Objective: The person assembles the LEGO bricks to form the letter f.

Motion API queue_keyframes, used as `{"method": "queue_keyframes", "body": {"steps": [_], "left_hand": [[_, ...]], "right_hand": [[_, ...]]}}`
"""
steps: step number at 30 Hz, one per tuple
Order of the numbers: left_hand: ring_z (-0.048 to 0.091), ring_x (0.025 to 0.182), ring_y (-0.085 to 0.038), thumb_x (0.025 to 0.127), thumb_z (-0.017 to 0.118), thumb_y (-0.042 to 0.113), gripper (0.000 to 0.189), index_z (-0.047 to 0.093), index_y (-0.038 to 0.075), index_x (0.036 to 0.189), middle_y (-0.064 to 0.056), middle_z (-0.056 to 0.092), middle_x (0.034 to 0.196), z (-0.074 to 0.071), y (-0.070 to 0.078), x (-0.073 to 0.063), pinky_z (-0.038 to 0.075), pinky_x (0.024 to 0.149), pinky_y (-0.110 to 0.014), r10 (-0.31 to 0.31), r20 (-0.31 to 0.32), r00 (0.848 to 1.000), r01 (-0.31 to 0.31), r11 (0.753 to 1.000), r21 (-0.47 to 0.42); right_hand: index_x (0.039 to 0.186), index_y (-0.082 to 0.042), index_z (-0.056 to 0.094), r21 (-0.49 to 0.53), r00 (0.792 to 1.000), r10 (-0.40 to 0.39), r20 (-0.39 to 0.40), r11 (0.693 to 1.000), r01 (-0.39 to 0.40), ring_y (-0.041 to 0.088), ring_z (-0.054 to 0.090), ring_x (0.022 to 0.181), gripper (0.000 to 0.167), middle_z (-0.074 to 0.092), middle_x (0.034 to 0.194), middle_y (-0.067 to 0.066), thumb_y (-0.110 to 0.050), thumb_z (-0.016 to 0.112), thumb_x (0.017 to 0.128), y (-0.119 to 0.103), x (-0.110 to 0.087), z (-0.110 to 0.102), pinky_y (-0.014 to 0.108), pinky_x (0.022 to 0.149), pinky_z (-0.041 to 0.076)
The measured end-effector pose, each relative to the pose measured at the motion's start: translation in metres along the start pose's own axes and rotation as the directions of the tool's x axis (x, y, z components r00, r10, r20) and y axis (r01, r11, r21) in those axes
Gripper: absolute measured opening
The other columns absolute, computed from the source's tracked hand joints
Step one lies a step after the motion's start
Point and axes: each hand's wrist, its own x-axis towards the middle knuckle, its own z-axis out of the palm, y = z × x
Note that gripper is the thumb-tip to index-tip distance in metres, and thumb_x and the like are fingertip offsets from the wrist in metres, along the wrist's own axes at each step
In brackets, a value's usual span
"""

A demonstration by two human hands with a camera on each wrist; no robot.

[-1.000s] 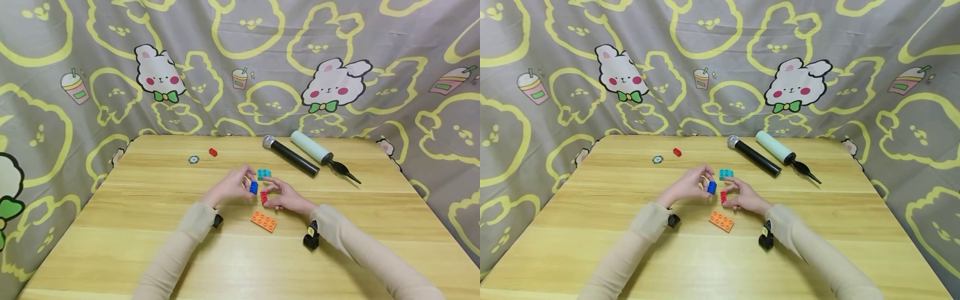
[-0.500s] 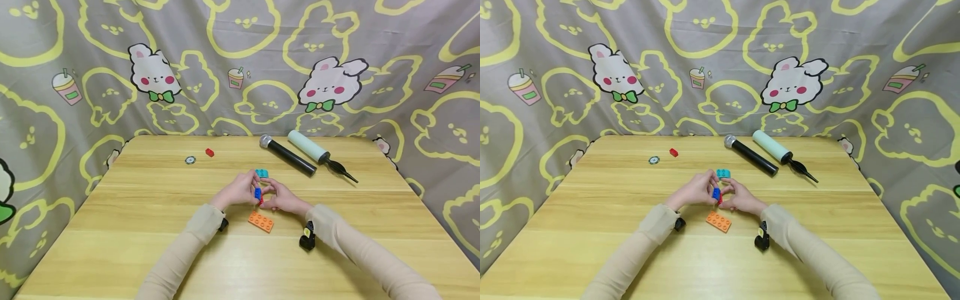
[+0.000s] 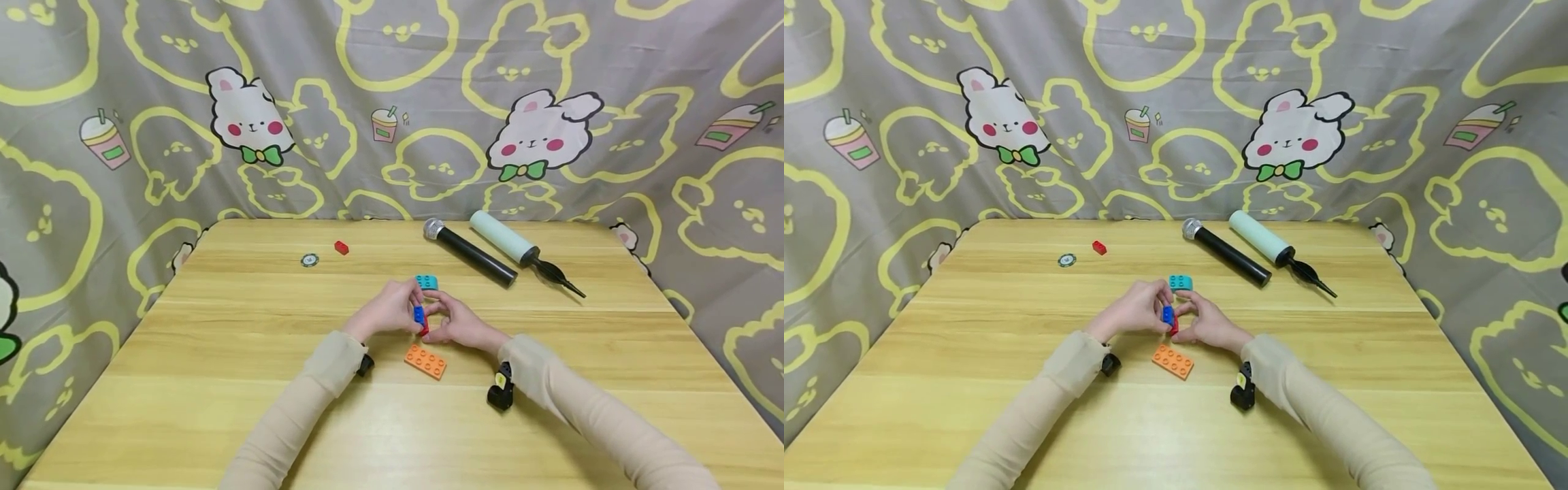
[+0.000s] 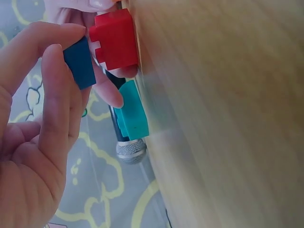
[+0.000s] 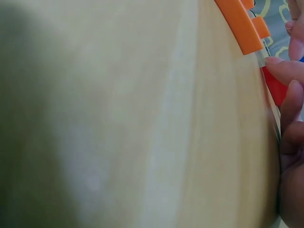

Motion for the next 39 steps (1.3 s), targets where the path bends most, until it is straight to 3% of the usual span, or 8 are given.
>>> {"method": "queue_keyframes", "body": {"steps": [9, 15, 22, 32, 39], "left_hand": [[0.058, 0.060, -0.007, 0.066, 0.082, 0.004, 0.033, 0.061, 0.005, 0.091, -0.006, 0.067, 0.087, 0.0006, -0.0009, 0.0004, 0.049, 0.055, -0.019, 0.022, 0.008, 1.000, -0.022, 1.000, 0.019], [0.060, 0.060, -0.006, 0.066, 0.082, 0.004, 0.031, 0.061, 0.005, 0.089, -0.006, 0.066, 0.085, 0.0016, -0.0013, 0.0017, 0.051, 0.055, -0.019, 0.041, 0.028, 0.999, -0.040, 0.999, -0.033], [0.059, 0.063, -0.007, 0.068, 0.083, 0.005, 0.030, 0.061, 0.007, 0.089, -0.005, 0.067, 0.088, 0.0040, -0.0031, 0.0042, 0.049, 0.057, -0.019, 0.058, 0.039, 0.998, -0.057, 0.998, -0.024], [0.060, 0.066, -0.006, 0.070, 0.083, 0.010, 0.029, 0.066, 0.007, 0.094, -0.004, 0.069, 0.092, 0.0044, -0.0026, 0.0028, 0.048, 0.061, -0.019, 0.011, 0.034, 0.999, -0.009, 0.999, -0.042], [0.059, 0.069, -0.005, 0.069, 0.085, 0.018, 0.028, 0.069, 0.015, 0.092, 0.004, 0.072, 0.093, 0.0051, 0.0015, 0.0019, 0.045, 0.060, -0.020, -0.035, 0.008, 0.999, 0.034, 0.998, 0.049]], "right_hand": [[0.147, -0.011, 0.031, -0.034, 1.000, -0.004, 0.001, 0.999, 0.004, 0.005, 0.036, 0.047, 0.087, 0.058, 0.117, 0.016, -0.001, 0.077, 0.075, -0.0044, 0.0006, 0.0022, 0.018, 0.048, 0.035], [0.146, -0.009, 0.033, -0.055, 1.000, 0.000, -0.021, 0.998, -0.001, 0.006, 0.036, 0.047, 0.085, 0.059, 0.115, 0.016, -0.002, 0.079, 0.074, -0.0044, 0.0001, 0.0026, 0.019, 0.048, 0.034], [0.146, -0.006, 0.032, -0.068, 1.000, 0.009, -0.027, 0.998, -0.011, 0.006, 0.034, 0.048, 0.085, 0.058, 0.114, 0.015, -0.004, 0.078, 0.075, -0.0029, 0.0007, 0.0025, 0.019, 0.048, 0.033], [0.146, -0.007, 0.032, -0.061, 0.999, 0.018, -0.040, 0.998, -0.021, 0.006, 0.036, 0.050, 0.086, 0.057, 0.113, 0.014, -0.004, 0.079, 0.074, -0.0030, -0.0002, 0.0024, 0.020, 0.050, 0.035], [0.145, -0.005, 0.033, -0.058, 0.999, 0.012, -0.047, 0.998, -0.015, 0.006, 0.035, 0.049, 0.085, 0.059, 0.104, 0.009, -0.004, 0.079, 0.074, -0.0037, -0.0014, 0.0021, 0.019, 0.048, 0.033]]}}
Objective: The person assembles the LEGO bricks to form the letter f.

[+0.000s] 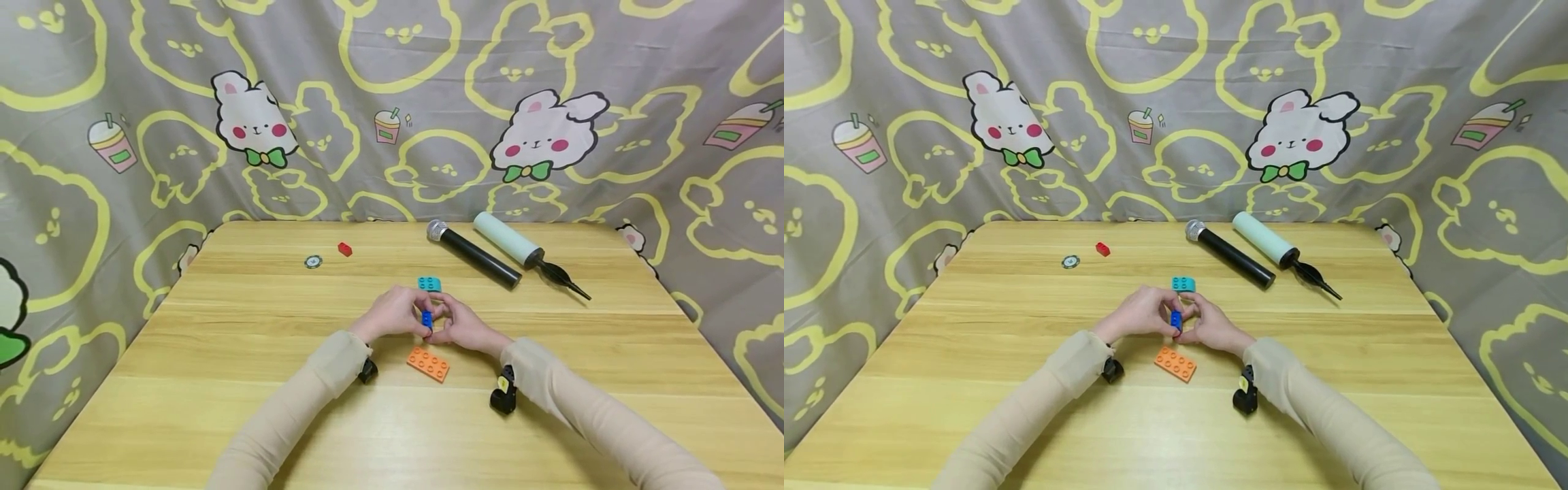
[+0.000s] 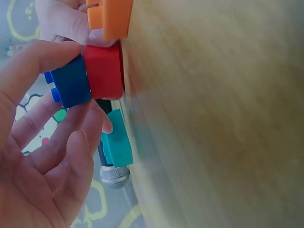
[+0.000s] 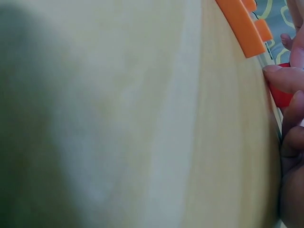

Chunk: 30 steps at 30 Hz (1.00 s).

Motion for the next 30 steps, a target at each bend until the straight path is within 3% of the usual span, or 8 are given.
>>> {"method": "queue_keyframes", "body": {"steps": [10, 16, 30], "left_hand": [[0.060, 0.073, -0.005, 0.067, 0.086, 0.025, 0.023, 0.069, 0.023, 0.083, 0.007, 0.073, 0.092, 0.0021, 0.0021, 0.0009, 0.045, 0.060, -0.024, -0.041, 0.002, 0.999, 0.041, 0.995, 0.092], [0.054, 0.068, -0.007, 0.068, 0.086, 0.023, 0.025, 0.070, 0.021, 0.087, 0.009, 0.072, 0.089, 0.0026, 0.0021, 0.0028, 0.042, 0.056, -0.023, -0.044, 0.017, 0.999, 0.042, 0.993, 0.114], [0.060, 0.081, -0.005, 0.065, 0.088, 0.029, 0.027, 0.074, 0.025, 0.088, 0.014, 0.071, 0.085, -0.0018, 0.0007, 0.0069, 0.044, 0.067, -0.029, -0.099, 0.017, 0.995, 0.097, 0.989, 0.115]], "right_hand": [[0.146, -0.006, 0.029, -0.012, 1.000, 0.019, 0.011, 1.000, -0.019, 0.006, 0.037, 0.050, 0.089, 0.060, 0.104, 0.010, -0.005, 0.080, 0.073, 0.0001, -0.0024, 0.0004, 0.020, 0.049, 0.033], [0.146, -0.005, 0.029, -0.010, 1.000, 0.006, 0.005, 1.000, -0.006, 0.006, 0.038, 0.050, 0.089, 0.061, 0.102, 0.011, -0.003, 0.080, 0.073, 0.0028, -0.0010, 0.0014, 0.020, 0.049, 0.035], [0.147, -0.006, 0.027, -0.032, 1.000, -0.009, 0.007, 0.999, 0.010, 0.007, 0.040, 0.050, 0.092, 0.064, 0.104, 0.010, -0.006, 0.081, 0.072, 0.0037, 0.0023, -0.0028, 0.021, 0.048, 0.035]]}}
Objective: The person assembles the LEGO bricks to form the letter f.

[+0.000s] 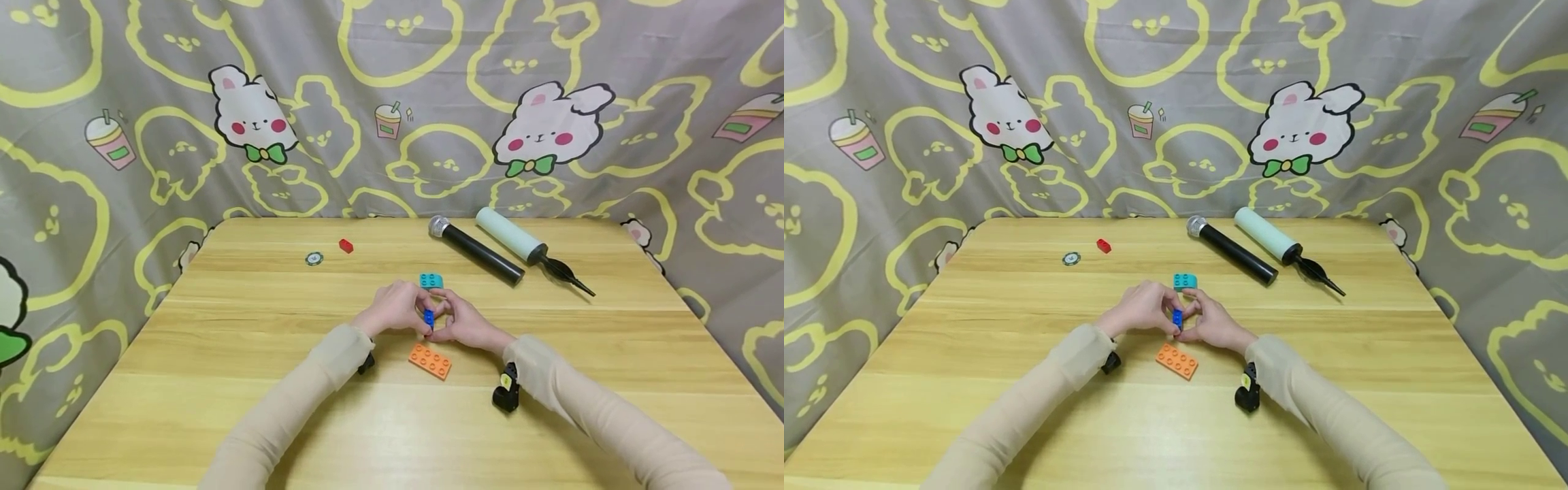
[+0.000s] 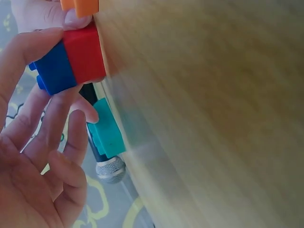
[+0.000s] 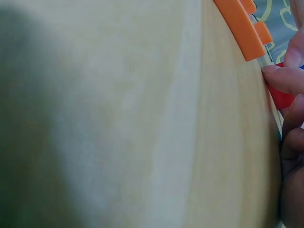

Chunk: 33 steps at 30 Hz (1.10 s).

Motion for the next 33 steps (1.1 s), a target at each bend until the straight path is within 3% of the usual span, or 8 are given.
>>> {"method": "queue_keyframes", "body": {"steps": [8, 13, 16, 19, 22, 26, 29, 33], "left_hand": [[0.059, 0.082, -0.004, 0.064, 0.088, 0.034, 0.023, 0.074, 0.032, 0.082, 0.018, 0.070, 0.083, -0.003, 0.000, 0.002, 0.041, 0.069, -0.031, -0.020, -0.028, 0.999, 0.020, 1.000, 0.019], [0.060, 0.082, -0.005, 0.063, 0.087, 0.043, 0.031, 0.075, 0.032, 0.090, 0.018, 0.073, 0.090, -0.001, 0.002, -0.002, 0.039, 0.064, -0.029, 0.022, -0.021, 1.000, -0.019, 0.991, 0.129], [0.062, 0.089, -0.007, 0.061, 0.086, 0.051, 0.048, 0.073, 0.031, 0.103, 0.017, 0.072, 0.100, -0.004, 0.005, -0.008, 0.036, 0.061, -0.025, 0.058, -0.004, 0.998, -0.056, 0.978, 0.200], [0.058, 0.075, -0.008, 0.059, 0.085, 0.053, 0.058, 0.072, 0.030, 0.110, 0.010, 0.073, 0.097, -0.012, 0.012, -0.017, 0.029, 0.053, -0.023, 0.113, -0.034, 0.993, -0.104, 0.973, 0.205], [0.049, 0.061, -0.005, 0.060, 0.085, 0.052, 0.049, 0.073, 0.029, 0.102, 0.005, 0.071, 0.083, -0.019, 0.017, -0.028, 0.028, 0.048, -0.022, 0.220, -0.057, 0.974, -0.206, 0.960, 0.190], [0.048, 0.055, 0.002, 0.065, 0.085, 0.046, 0.032, 0.071, 0.029, 0.088, 0.009, 0.067, 0.073, -0.015, 0.014, -0.039, 0.033, 0.051, -0.021, 0.322, 0.026, 0.946, -0.322, 0.934, 0.157], [0.045, 0.053, 0.001, 0.065, 0.086, 0.042, 0.027, 0.071, 0.032, 0.085, 0.013, 0.068, 0.077, -0.007, 0.006, -0.044, 0.031, 0.052, -0.021, 0.293, 0.096, 0.951, -0.304, 0.943, 0.135], [0.042, 0.059, -0.004, 0.062, 0.088, 0.041, 0.028, 0.070, 0.036, 0.083, 0.017, 0.068, 0.085, -0.001, -0.002, -0.046, 0.030, 0.053, -0.023, 0.233, 0.122, 0.965, -0.249, 0.959, 0.134]], "right_hand": [[0.147, -0.005, 0.027, 0.004, 1.000, 0.002, -0.006, 1.000, -0.002, 0.007, 0.041, 0.050, 0.093, 0.064, 0.105, 0.011, -0.007, 0.081, 0.072, -0.002, 0.003, -0.003, 0.021, 0.049, 0.035], [0.147, -0.003, 0.027, 0.002, 1.000, -0.019, 0.010, 1.000, 0.019, 0.007, 0.039, 0.050, 0.092, 0.063, 0.103, 0.011, -0.007, 0.081, 0.073, 0.002, 0.001, -0.002, 0.020, 0.048, 0.034], [0.147, -0.004, 0.027, -0.013, 0.999, -0.023, 0.022, 1.000, 0.023, 0.007, 0.037, 0.050, 0.091, 0.063, 0.104, 0.011, -0.008, 0.080, 0.073, 0.003, -0.001, 0.000, 0.020, 0.048, 0.032], [0.147, -0.007, 0.029, -0.017, 0.999, -0.034, 0.014, 0.999, 0.035, 0.008, 0.038, 0.050, 0.089, 0.061, 0.106, 0.012, -0.008, 0.079, 0.073, 0.003, -0.001, 0.001, 0.020, 0.049, 0.035], [0.147, -0.009, 0.030, -0.029, 0.999, -0.041, 0.004, 0.999, 0.041, 0.008, 0.040, 0.052, 0.089, 0.060, 0.107, 0.011, -0.007, 0.078, 0.072, 0.003, 0.000, 0.001, 0.020, 0.050, 0.037], [0.148, -0.007, 0.028, -0.029, 0.999, -0.053, 0.012, 0.998, 0.053, 0.006, 0.039, 0.051, 0.092, 0.063, 0.105, 0.011, -0.006, 0.078, 0.072, 0.003, 0.001, 0.000, 0.019, 0.049, 0.036], [0.149, -0.005, 0.026, -0.012, 0.999, -0.045, 0.025, 0.999, 0.045, 0.006, 0.037, 0.050, 0.092, 0.063, 0.105, 0.012, -0.005, 0.078, 0.072, 0.003, 0.000, 0.000, 0.019, 0.048, 0.035], [0.149, -0.008, 0.027, -0.021, 1.000, -0.019, 0.021, 1.000, 0.020, 0.008, 0.037, 0.049, 0.093, 0.062, 0.105, 0.010, -0.006, 0.079, 0.072, 0.001, -0.001, 0.001, 0.019, 0.048, 0.033]]}}
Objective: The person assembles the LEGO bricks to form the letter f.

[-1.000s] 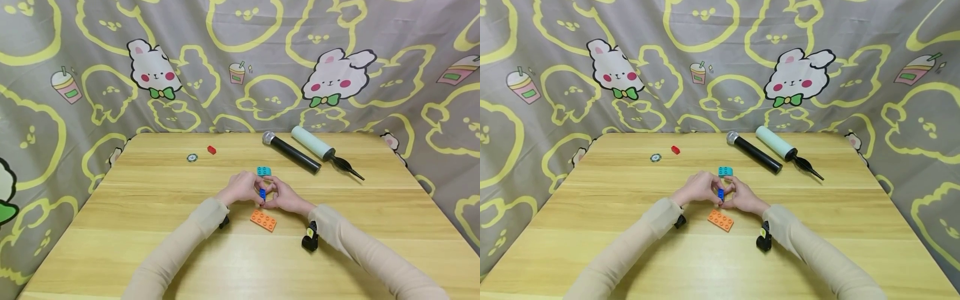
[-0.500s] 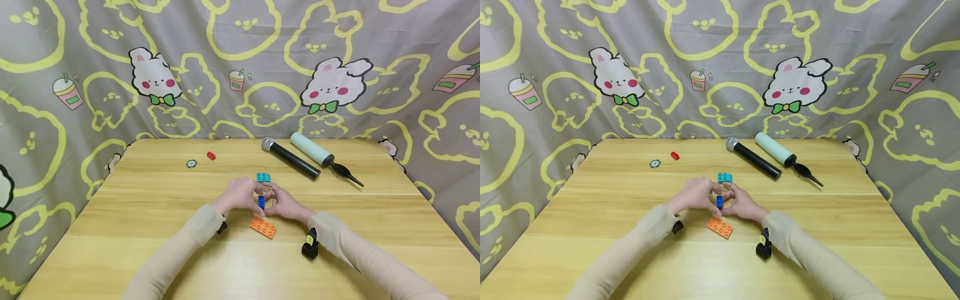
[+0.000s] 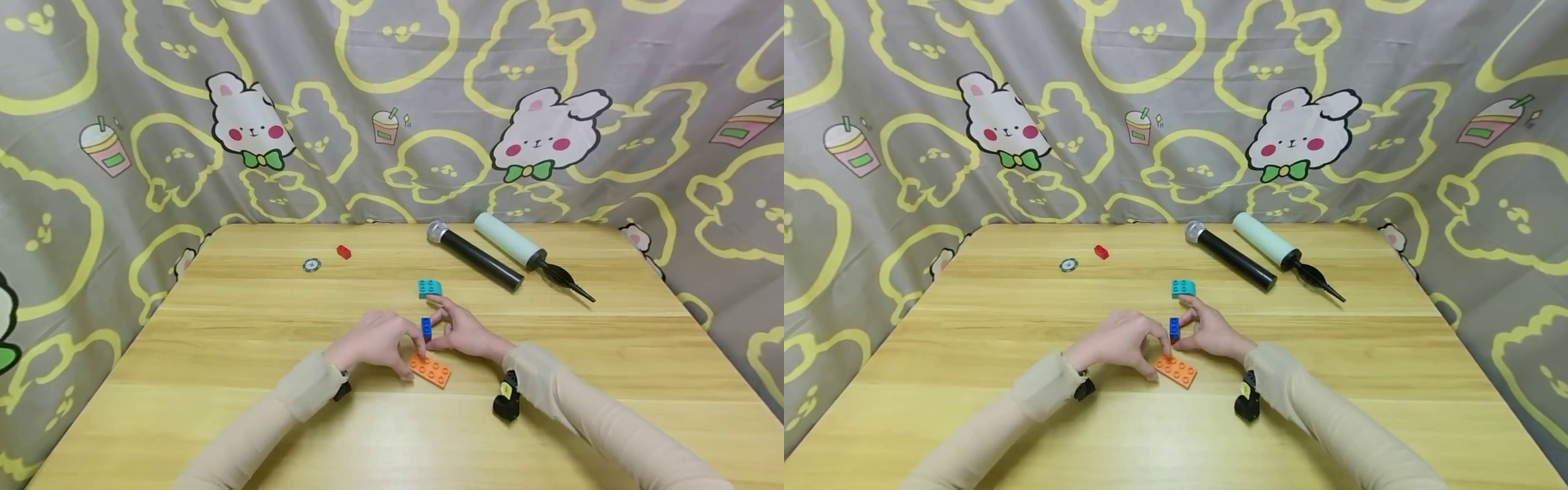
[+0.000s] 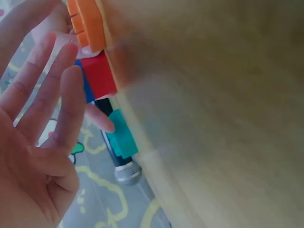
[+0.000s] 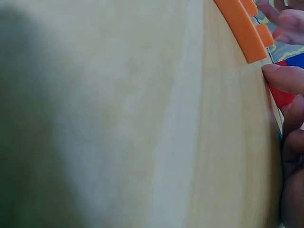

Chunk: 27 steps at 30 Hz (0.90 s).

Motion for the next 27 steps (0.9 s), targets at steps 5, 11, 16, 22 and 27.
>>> {"method": "queue_keyframes", "body": {"steps": [5, 11, 16, 22, 27], "left_hand": [[0.046, 0.067, -0.004, 0.062, 0.087, 0.042, 0.029, 0.069, 0.038, 0.084, 0.019, 0.069, 0.093, 0.001, -0.001, 0.001, 0.034, 0.058, -0.024, -0.020, 0.023, 1.000, 0.020, 0.999, 0.027], [0.049, 0.071, -0.002, 0.063, 0.087, 0.041, 0.029, 0.067, 0.037, 0.083, 0.022, 0.067, 0.091, 0.003, -0.002, 0.004, 0.037, 0.062, -0.023, -0.037, 0.050, 0.998, 0.034, 0.997, 0.069], [0.050, 0.071, 0.000, 0.063, 0.086, 0.046, 0.032, 0.064, 0.036, 0.083, 0.024, 0.066, 0.089, 0.006, 0.001, 0.007, 0.037, 0.064, -0.023, -0.046, 0.044, 0.998, 0.042, 0.994, 0.097], [0.052, 0.074, 0.003, 0.062, 0.087, 0.045, 0.034, 0.062, 0.035, 0.083, 0.024, 0.065, 0.085, 0.009, 0.004, 0.009, 0.037, 0.068, -0.024, -0.052, 0.038, 0.998, 0.048, 0.994, 0.095], [0.053, 0.073, 0.000, 0.062, 0.087, 0.041, 0.032, 0.065, 0.034, 0.085, 0.023, 0.065, 0.087, 0.006, 0.003, 0.003, 0.038, 0.066, -0.023, -0.064, 0.026, 0.998, 0.064, 0.998, -0.009]], "right_hand": [[0.149, -0.010, 0.028, -0.016, 1.000, 0.003, -0.015, 1.000, -0.003, 0.008, 0.036, 0.049, 0.093, 0.063, 0.105, 0.009, -0.006, 0.080, 0.072, -0.003, -0.001, 0.000, 0.019, 0.047, 0.032], [0.149, -0.007, 0.027, -0.009, 1.000, -0.016, -0.015, 1.000, 0.015, 0.006, 0.036, 0.049, 0.093, 0.063, 0.105, 0.010, -0.005, 0.080, 0.072, -0.008, -0.002, 0.000, 0.018, 0.048, 0.033], [0.146, 0.004, 0.026, -0.018, 0.999, -0.034, -0.005, 0.999, 0.034, 0.003, 0.036, 0.049, 0.087, 0.062, 0.105, 0.017, 0.002, 0.075, 0.073, -0.032, -0.014, -0.002, 0.017, 0.049, 0.033], [0.146, 0.004, 0.026, -0.026, 0.999, -0.028, -0.016, 0.999, 0.027, 0.003, 0.036, 0.048, 0.088, 0.062, 0.107, 0.019, 0.003, 0.074, 0.073, -0.023, -0.010, -0.001, 0.017, 0.048, 0.033], [0.148, -0.002, 0.026, -0.030, 1.000, -0.021, -0.015, 0.999, 0.020, 0.005, 0.037, 0.049, 0.091, 0.063, 0.108, 0.015, -0.002, 0.077, 0.073, -0.001, -0.001, 0.002, 0.019, 0.048, 0.033]]}}
